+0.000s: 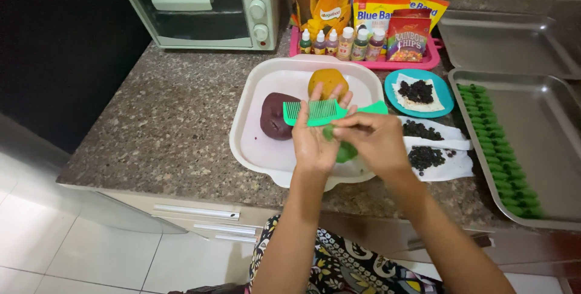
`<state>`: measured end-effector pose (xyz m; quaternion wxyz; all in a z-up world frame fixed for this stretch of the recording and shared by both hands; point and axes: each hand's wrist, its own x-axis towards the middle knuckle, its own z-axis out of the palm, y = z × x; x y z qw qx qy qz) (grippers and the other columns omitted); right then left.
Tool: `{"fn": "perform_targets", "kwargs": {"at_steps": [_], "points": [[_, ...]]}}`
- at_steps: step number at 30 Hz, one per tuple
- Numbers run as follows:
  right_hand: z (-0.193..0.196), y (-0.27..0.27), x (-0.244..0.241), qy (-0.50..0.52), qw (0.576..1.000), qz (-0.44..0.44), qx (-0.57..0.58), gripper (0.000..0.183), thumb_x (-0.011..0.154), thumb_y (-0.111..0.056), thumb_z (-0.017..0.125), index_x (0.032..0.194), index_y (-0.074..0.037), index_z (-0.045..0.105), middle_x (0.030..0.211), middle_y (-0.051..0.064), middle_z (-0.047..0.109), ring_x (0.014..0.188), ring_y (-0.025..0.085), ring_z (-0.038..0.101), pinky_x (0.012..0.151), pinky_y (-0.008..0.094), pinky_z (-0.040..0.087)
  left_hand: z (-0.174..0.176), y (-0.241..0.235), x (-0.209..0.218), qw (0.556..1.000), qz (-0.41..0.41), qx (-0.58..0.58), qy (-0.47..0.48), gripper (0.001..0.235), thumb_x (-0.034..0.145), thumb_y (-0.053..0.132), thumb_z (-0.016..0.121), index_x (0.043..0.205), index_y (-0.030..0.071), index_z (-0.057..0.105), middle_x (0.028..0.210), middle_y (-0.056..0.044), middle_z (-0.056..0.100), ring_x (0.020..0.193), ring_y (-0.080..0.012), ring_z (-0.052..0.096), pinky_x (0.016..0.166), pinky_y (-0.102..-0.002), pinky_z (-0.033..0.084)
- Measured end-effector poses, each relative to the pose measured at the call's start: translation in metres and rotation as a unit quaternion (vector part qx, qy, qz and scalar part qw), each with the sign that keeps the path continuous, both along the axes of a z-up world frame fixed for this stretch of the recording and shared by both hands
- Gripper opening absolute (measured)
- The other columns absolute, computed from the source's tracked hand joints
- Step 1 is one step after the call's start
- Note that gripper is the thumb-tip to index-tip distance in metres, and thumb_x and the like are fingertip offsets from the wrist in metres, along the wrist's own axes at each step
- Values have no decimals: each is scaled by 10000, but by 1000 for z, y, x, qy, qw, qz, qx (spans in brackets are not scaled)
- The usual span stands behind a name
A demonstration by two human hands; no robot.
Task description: The person shapes small pieces of green dough into balls using a green comb as a tool, then rolls them in black crumbs and places them on a metal tray. They repeat this process with multiple pieces of dough.
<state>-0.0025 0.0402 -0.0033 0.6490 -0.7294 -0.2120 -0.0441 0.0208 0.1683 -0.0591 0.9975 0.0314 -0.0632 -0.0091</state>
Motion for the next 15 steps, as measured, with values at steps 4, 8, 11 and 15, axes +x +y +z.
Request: {"fn": "perform_targets", "kwargs": {"at_steps": [4, 8, 11, 15], "points": [[-7, 14, -3, -169, 979, -13, -114, 217, 845, 17, 778, 981, -140, 843, 870, 60, 812, 763, 191, 775, 739, 305, 596, -2, 2, 3, 1000, 12, 22, 9, 538, 1091, 479, 425, 1542, 186, 434, 1542, -209, 461, 1385, -412, 485, 1149, -604, 406], [-11, 24, -23, -282, 940, -1, -194, 217, 1004, -40, 579, 1096, 19, 767, 1025, 189, 730, 941, 315, 709, 866, 393, 573, -9, 5, 5, 999, 26, 29, 12, 545, 1094, 480, 408, 1546, 175, 419, 1547, -220, 448, 1395, -416, 473, 1158, -607, 391], [-12, 26, -32, -358, 903, 11, -237, 254, 1050, -60, 501, 1117, 58, 716, 1095, 168, 650, 1040, 349, 635, 927, 398, 536, -13, 5, 5, 999, 33, 22, 5, 551, 1087, 460, 455, 1543, 154, 415, 1557, -240, 426, 1411, -448, 444, 1163, -624, 380], [6, 25, -38, -390, 881, 0, -268, 248, 969, 99, 551, 1123, 19, 728, 1073, 170, 609, 1010, 377, 578, 890, 438, 489, -10, 2, 5, 999, 45, -11, -5, 532, 1104, 398, 461, 1535, 92, 403, 1572, -301, 371, 1419, -508, 403, 1186, -638, 365]]}}
